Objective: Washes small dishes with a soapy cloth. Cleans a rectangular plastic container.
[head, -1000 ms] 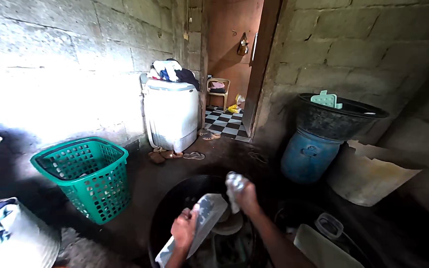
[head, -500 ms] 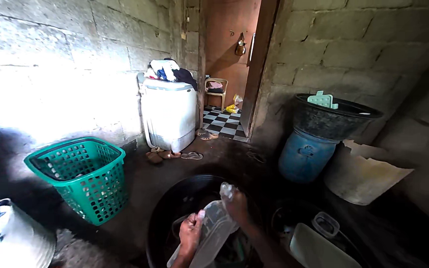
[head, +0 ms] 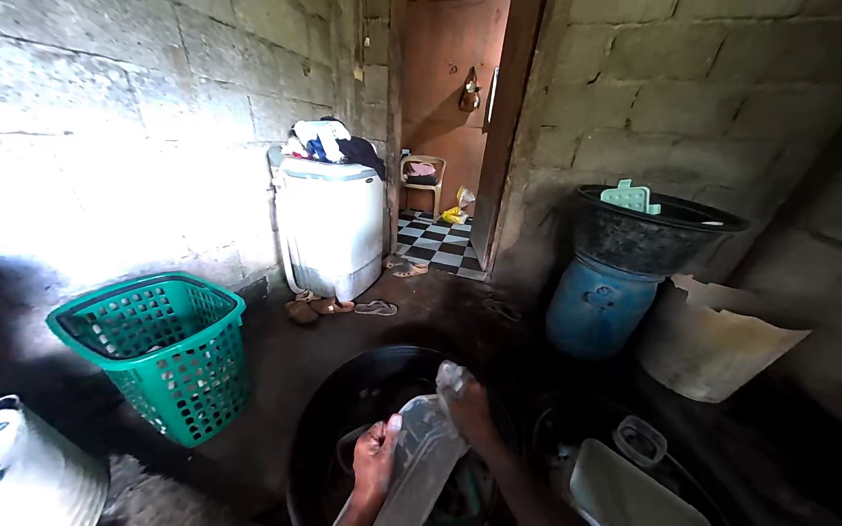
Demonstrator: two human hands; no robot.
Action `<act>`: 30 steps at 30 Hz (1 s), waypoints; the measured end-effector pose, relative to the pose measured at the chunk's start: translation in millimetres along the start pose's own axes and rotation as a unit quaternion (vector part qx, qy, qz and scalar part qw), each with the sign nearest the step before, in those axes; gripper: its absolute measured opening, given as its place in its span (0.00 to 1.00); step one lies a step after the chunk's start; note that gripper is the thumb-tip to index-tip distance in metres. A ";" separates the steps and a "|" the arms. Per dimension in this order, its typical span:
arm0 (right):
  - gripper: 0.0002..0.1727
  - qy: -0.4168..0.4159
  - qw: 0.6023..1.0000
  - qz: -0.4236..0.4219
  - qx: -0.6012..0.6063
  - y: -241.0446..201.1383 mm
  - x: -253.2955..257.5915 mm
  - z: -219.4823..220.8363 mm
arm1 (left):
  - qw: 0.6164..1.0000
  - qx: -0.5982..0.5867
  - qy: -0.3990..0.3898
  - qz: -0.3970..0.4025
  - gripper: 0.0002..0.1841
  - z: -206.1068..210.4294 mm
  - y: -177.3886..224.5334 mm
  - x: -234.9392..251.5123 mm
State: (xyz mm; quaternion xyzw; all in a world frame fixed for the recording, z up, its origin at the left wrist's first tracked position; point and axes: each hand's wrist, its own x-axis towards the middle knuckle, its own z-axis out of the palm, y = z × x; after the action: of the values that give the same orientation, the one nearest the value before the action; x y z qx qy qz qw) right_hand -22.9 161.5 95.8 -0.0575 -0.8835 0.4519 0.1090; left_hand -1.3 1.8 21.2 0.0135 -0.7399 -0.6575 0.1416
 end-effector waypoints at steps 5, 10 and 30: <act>0.25 0.002 0.978 -0.176 0.116 -12.9 -21.4 12.2 | 1.000 0.012 -0.001 0.006 0.22 -4.0 0.6 2.9; 0.15 -0.004 0.961 -0.001 0.276 27.4 15.3 -16.7 | 0.991 -0.128 -0.003 0.033 0.20 -3.8 7.9 -3.4; 0.18 0.073 0.951 -0.127 0.273 26.3 6.8 -17.6 | 0.994 -0.082 0.061 0.029 0.20 -16.3 6.5 6.8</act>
State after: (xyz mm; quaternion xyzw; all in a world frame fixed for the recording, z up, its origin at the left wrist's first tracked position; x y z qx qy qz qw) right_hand -25.0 192.1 85.5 0.0541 -0.7160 0.6528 0.2413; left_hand -3.0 -14.6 30.4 0.0201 -0.6734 -0.7097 0.2058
